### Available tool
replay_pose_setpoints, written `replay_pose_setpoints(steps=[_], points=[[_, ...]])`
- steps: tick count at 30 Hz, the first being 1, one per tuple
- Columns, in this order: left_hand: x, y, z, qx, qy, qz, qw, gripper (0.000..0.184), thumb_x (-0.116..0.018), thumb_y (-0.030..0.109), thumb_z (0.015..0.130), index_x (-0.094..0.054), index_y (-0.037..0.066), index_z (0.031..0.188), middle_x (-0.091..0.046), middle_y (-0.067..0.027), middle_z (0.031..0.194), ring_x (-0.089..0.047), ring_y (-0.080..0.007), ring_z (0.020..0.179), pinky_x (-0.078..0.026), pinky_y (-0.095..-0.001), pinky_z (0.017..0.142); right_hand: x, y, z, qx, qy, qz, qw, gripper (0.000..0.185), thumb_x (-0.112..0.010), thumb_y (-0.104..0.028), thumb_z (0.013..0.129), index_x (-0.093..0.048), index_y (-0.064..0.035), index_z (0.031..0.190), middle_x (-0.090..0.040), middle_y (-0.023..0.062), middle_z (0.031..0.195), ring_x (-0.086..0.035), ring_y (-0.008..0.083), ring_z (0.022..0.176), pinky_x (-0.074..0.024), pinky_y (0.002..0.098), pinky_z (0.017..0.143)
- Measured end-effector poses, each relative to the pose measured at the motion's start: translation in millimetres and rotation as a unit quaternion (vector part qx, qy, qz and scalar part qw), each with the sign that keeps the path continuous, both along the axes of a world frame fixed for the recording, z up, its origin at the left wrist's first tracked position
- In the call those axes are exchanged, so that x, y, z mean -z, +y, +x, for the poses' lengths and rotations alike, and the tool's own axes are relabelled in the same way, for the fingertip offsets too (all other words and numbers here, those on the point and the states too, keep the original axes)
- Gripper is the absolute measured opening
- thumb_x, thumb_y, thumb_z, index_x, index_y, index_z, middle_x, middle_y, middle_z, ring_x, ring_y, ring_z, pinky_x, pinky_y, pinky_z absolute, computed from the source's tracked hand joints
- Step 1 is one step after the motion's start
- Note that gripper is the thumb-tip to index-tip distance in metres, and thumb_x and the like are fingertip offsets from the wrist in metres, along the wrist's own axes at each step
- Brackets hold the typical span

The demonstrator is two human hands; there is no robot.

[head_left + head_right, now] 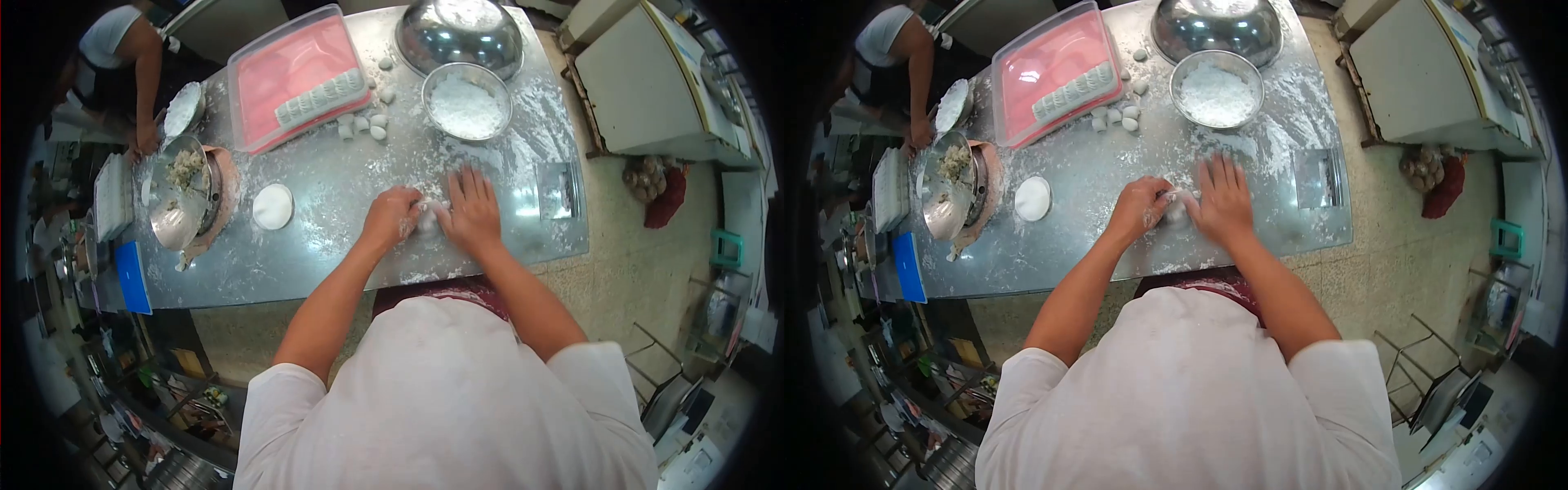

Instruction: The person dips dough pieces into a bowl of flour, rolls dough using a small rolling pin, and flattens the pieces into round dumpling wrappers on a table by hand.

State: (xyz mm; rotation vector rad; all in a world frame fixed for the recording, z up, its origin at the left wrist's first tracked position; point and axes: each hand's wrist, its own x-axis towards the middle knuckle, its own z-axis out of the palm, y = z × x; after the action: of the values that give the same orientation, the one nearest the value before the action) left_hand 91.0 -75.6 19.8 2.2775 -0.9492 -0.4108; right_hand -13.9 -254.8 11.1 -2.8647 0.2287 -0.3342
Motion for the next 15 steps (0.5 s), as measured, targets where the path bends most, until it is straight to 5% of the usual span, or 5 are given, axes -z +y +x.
replay_pose_setpoints(steps=[4, 6, 8, 11, 15], points=[[-5, 13, -15, -0.122, 0.212, -0.005, 0.970, 0.024, -0.066, 0.015, 0.089, -0.067, 0.003, 0.110, -0.070, -0.0230, 0.098, -0.067, -0.0424, 0.091, -0.053, -0.0439, 0.083, 2, -3, -67, -0.062, 0.047, 0.046, 0.996, 0.070, -0.064, -0.046, 0.092, -0.052, -0.0023, 0.146, -0.045, 0.0222, 0.155, -0.039, 0.0414, 0.145, -0.0297, 0.0552, 0.118], [16, 25, -25, -0.153, 0.344, -0.046, 0.925, 0.020, -0.064, 0.012, 0.091, -0.066, 0.001, 0.107, -0.066, -0.0177, 0.090, -0.063, -0.0266, 0.079, -0.052, -0.0373, 0.078, -1, 0, -64, -0.054, 0.076, 0.060, 0.994, 0.071, -0.064, -0.045, 0.092, -0.050, -0.0033, 0.148, -0.044, 0.0214, 0.156, -0.038, 0.0412, 0.146, -0.0289, 0.0549, 0.119], [-14, 16, -20, -0.131, 0.299, 0.008, 0.945, 0.022, -0.065, 0.010, 0.090, -0.067, 0.001, 0.110, -0.068, -0.0190, 0.094, -0.066, -0.0308, 0.082, -0.053, -0.0392, 0.079, 1, 2, -5, -0.026, 0.034, 0.019, 0.999, 0.070, -0.065, -0.045, 0.091, -0.052, -0.0045, 0.147, -0.046, 0.0223, 0.155, -0.039, 0.0417, 0.145, -0.0292, 0.0550, 0.118], [-16, 1, -5, -0.047, 0.075, -0.037, 0.995, 0.027, -0.066, 0.011, 0.088, -0.067, 0.002, 0.113, -0.070, -0.0214, 0.100, -0.068, -0.0392, 0.090, -0.053, -0.0443, 0.082, -5, 1, 42, 0.022, 0.011, 0.011, 1.000, 0.069, -0.066, -0.045, 0.091, -0.053, -0.0041, 0.145, -0.047, 0.0236, 0.153, -0.040, 0.0426, 0.144, -0.0289, 0.0555, 0.118], [-3, 5, -4, -0.010, -0.006, -0.005, 1.000, 0.026, -0.066, 0.013, 0.089, -0.067, 0.002, 0.113, -0.070, -0.0209, 0.100, -0.068, -0.0374, 0.088, -0.053, -0.0430, 0.082, 5, 3, -31, -0.031, 0.013, 0.042, 0.999, 0.070, -0.066, -0.045, 0.091, -0.054, -0.0031, 0.145, -0.046, 0.0240, 0.154, -0.041, 0.0423, 0.144, -0.0288, 0.0555, 0.118]])
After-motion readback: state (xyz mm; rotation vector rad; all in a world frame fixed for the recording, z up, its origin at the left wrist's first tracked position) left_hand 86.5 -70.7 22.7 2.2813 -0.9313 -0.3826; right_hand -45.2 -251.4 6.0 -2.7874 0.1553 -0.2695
